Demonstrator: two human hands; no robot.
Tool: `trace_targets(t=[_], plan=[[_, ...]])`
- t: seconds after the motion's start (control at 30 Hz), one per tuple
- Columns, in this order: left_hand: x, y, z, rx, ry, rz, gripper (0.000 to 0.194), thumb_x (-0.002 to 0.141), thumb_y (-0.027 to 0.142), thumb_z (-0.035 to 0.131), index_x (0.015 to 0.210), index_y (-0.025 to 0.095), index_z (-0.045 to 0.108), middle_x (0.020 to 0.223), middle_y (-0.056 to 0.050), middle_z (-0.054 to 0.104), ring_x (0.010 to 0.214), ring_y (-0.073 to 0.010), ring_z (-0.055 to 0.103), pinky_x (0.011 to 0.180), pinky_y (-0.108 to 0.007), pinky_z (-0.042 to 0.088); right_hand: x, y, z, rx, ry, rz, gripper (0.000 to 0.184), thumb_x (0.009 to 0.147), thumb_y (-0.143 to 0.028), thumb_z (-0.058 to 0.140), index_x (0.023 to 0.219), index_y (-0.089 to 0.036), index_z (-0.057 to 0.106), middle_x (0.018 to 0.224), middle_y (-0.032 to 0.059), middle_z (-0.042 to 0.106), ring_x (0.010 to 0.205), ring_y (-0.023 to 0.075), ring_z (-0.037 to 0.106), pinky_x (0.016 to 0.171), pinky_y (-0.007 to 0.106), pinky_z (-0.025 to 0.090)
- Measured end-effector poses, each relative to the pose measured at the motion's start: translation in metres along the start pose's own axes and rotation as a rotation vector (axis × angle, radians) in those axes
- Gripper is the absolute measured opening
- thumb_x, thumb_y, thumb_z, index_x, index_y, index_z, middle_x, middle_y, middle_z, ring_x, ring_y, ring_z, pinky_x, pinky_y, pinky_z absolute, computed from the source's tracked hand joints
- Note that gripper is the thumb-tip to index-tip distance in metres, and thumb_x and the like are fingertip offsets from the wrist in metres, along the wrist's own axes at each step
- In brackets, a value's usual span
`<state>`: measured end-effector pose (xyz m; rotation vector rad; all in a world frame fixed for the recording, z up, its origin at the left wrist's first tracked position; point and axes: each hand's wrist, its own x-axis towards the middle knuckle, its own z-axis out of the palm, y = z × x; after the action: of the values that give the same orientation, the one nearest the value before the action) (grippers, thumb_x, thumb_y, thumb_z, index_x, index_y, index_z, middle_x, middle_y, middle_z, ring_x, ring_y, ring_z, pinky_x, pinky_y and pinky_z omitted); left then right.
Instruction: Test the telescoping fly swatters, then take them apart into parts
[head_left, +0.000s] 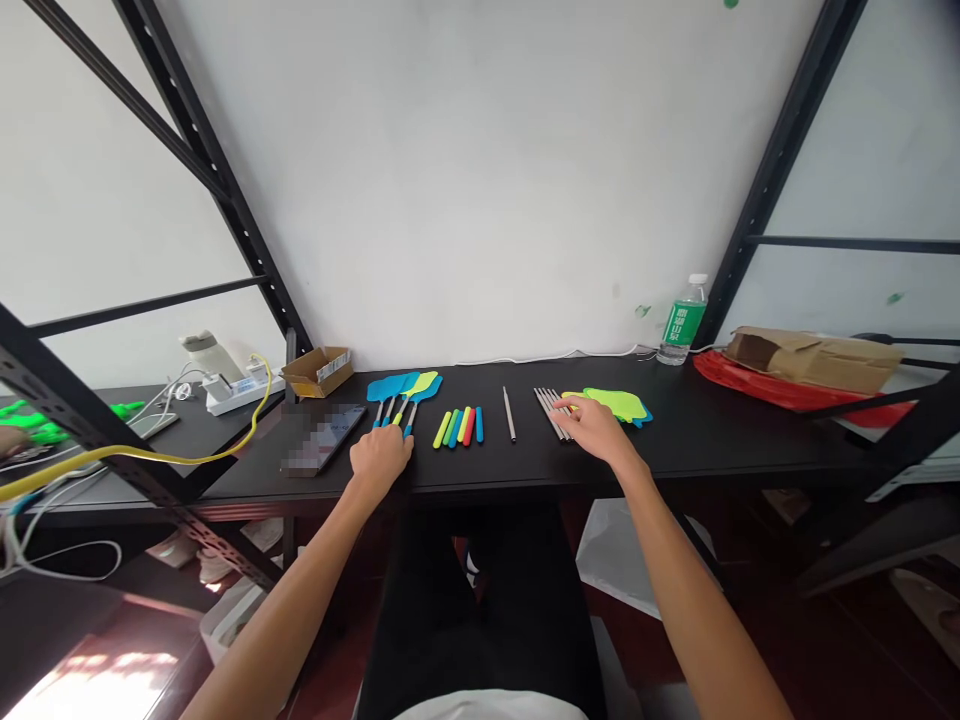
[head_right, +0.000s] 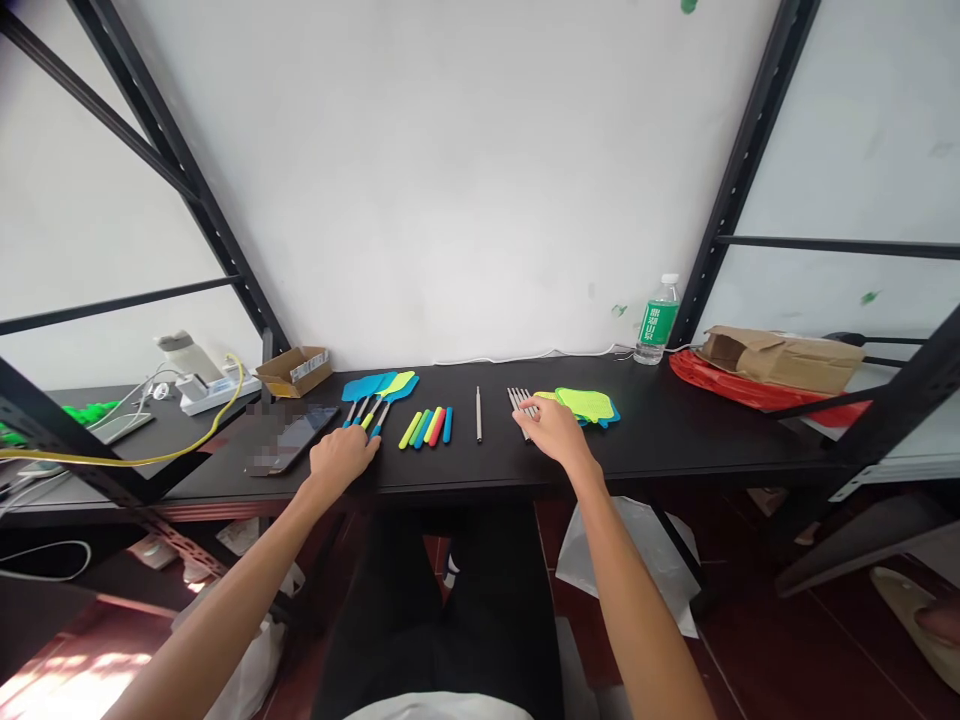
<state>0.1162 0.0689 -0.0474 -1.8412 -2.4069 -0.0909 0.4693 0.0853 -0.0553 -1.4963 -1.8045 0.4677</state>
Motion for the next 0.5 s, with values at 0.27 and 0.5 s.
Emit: trace_targets(t=[0.27, 0.5], plan=[[-0.048, 0.035, -0.041, -0.077, 0.088, 0.133, 0.042, 0.099, 0.045, 0.035, 0.098, 0.018, 0.067, 0.095, -0.017, 0.072, 0.096, -0.0360, 0.068, 0.076, -0.039, 0.048, 0.003, -0.010, 0.016, 0.444, -0.100, 0.048, 0.036, 0.086, -0.050, 0.064, 0.100, -0.018, 0.072, 0.063, 0.0004, 0.062, 0.053, 0.0139, 0.054, 0.048, 0.023, 0.039], [-0.103, 0.129, -0.040, -0.276, 0.102, 0.344, 0.038, 0.100, 0.049, 0.035, 0.111, 0.021, 0.058, 0.086, -0.014, 0.071, 0.080, -0.0289, 0.070, 0.068, -0.032, 0.042, -0.004, -0.050, 0.021, 1.345, -0.127, 0.284, 0.024, 0.094, -0.043, 0.060, 0.099, -0.020, 0.064, 0.086, 0.0068, 0.071, 0.074, 0.0164, 0.067, 0.065, 0.027, 0.055]])
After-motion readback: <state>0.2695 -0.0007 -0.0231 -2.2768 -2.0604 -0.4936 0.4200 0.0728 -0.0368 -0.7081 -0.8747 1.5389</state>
